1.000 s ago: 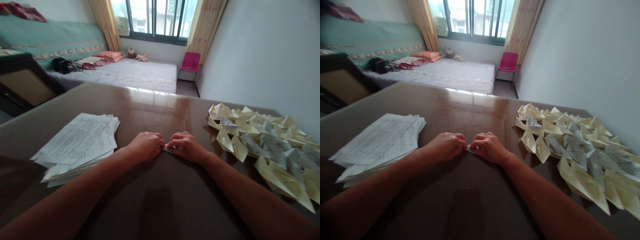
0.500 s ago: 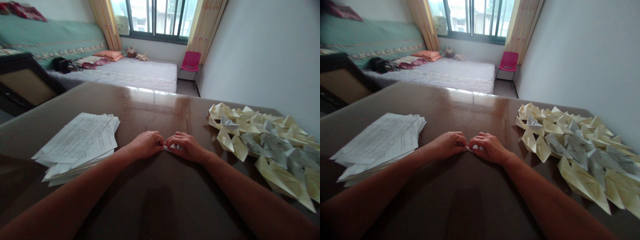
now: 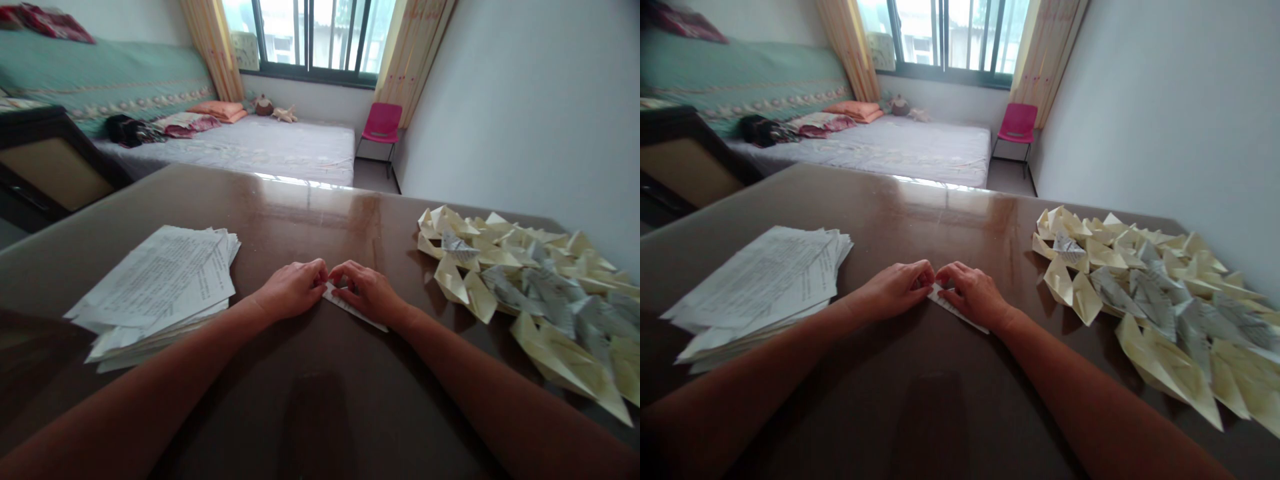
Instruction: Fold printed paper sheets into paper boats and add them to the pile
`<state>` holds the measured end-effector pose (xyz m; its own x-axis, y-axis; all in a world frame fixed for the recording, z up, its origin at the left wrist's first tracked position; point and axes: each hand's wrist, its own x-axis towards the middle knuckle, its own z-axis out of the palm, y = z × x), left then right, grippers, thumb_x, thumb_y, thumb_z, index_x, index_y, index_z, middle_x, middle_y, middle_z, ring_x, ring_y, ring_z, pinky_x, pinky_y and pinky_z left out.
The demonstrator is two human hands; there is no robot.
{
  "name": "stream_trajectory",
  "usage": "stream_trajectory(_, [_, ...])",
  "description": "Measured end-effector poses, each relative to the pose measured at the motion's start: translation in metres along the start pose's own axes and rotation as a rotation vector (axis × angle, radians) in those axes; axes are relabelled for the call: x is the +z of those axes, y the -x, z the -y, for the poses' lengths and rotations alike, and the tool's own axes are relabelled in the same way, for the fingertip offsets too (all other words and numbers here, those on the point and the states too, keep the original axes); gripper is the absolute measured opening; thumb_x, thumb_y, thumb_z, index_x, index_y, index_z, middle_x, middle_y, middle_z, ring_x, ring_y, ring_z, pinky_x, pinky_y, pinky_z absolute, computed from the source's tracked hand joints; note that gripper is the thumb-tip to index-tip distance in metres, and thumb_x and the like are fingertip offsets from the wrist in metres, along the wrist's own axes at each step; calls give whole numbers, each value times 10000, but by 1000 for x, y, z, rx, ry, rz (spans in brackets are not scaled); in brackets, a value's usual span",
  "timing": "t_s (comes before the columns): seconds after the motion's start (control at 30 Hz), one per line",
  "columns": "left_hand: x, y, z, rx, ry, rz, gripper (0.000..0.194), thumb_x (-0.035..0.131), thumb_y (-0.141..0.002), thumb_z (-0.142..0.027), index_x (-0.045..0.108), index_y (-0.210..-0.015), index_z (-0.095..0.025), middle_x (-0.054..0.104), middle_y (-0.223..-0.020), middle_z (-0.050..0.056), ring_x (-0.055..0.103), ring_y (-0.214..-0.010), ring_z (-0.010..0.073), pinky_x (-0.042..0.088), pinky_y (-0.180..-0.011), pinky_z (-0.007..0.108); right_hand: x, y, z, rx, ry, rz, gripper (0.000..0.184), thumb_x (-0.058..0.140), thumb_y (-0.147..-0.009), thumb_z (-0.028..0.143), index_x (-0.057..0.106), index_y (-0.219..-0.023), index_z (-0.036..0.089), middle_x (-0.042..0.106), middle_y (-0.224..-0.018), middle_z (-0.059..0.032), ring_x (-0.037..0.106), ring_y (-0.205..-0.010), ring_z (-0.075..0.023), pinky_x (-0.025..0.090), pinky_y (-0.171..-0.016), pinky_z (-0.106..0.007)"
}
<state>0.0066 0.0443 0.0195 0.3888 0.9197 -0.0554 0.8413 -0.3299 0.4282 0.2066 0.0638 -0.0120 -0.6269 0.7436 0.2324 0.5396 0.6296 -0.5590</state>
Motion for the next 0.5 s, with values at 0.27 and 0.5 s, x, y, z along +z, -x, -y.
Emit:
stream_trajectory(0.27, [-5, 4, -8, -106, -144, 82, 252, 556, -788, -475, 624, -855, -242, 680, -818, 17, 619, -731, 184, 344, -567, 251, -1, 1, -3, -58, 23, 30, 87, 559, -876, 234, 630, -926, 235, 616, -960, -2, 546, -659, -79, 377, -646, -220])
stream_trajectory(0.5, [-2, 0, -8, -129, -55, 106, 270, 574, -773, -485, 641, -796, -224, 687, -785, 21, 613, -686, 163, 340, -551, 239, -2, 1, -4, -70, -3, 15, 203, 643, -819, 312, 566, -987, 229, 640, -907, 5, 539, -642, -96, 396, -633, -231])
